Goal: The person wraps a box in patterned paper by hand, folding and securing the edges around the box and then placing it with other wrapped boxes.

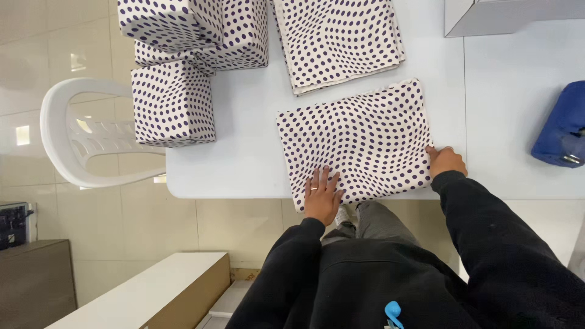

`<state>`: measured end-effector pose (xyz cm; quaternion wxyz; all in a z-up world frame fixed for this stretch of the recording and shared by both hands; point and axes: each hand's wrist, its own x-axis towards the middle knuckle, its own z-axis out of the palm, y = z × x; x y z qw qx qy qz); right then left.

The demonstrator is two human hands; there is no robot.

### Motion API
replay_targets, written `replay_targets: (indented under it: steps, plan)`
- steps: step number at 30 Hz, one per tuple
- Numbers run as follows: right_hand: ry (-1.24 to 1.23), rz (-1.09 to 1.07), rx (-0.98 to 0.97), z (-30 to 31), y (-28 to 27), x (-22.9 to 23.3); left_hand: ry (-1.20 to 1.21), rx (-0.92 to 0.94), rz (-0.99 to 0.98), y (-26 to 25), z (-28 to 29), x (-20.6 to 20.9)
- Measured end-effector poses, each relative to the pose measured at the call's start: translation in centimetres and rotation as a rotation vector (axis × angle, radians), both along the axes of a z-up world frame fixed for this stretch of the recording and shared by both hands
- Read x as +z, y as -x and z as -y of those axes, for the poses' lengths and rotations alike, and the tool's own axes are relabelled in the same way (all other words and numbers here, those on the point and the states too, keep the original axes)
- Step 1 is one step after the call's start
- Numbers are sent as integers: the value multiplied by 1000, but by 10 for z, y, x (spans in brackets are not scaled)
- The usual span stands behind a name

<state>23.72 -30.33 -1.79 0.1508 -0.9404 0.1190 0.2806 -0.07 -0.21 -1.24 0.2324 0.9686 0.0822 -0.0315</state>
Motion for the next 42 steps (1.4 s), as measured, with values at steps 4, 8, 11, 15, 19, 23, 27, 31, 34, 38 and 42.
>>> replay_targets:
  steps: [4,8,11,15,19,23,27,31,34,38,42]
  plan:
    - [20,167,43,14,0,-20,2,-4,-267,2,3,-17]
    - [-62,852,411,-13,29,23,-8,-16,-350,4,3,-21]
    - [-221,203,559,-99,82,136,-10,-9,-357,2,5,-13]
    - [-343,551,1151,-92,178,-35,-51,-37,-387,3,6,-15]
    - [-151,674,1038,-50,168,-66,-36,-36,-398,-1,3,-11]
    - [237,276,712,36,126,-33,-12,-44,-392,0,3,-7]
    - [171,307,444,121,112,-69,-70,-106,-333,1,4,0]
    - [176,442,678,86,106,-46,-292,-345,-116,-4,22,-34]
    - [34,472,575,49,104,-15,-240,-445,-63,-10,27,-46]
    - [-621,531,-98,24,104,56,109,-480,-96,-28,1,27]
    - [-1129,915,-421,52,94,29,520,-426,-100,-71,-63,174]
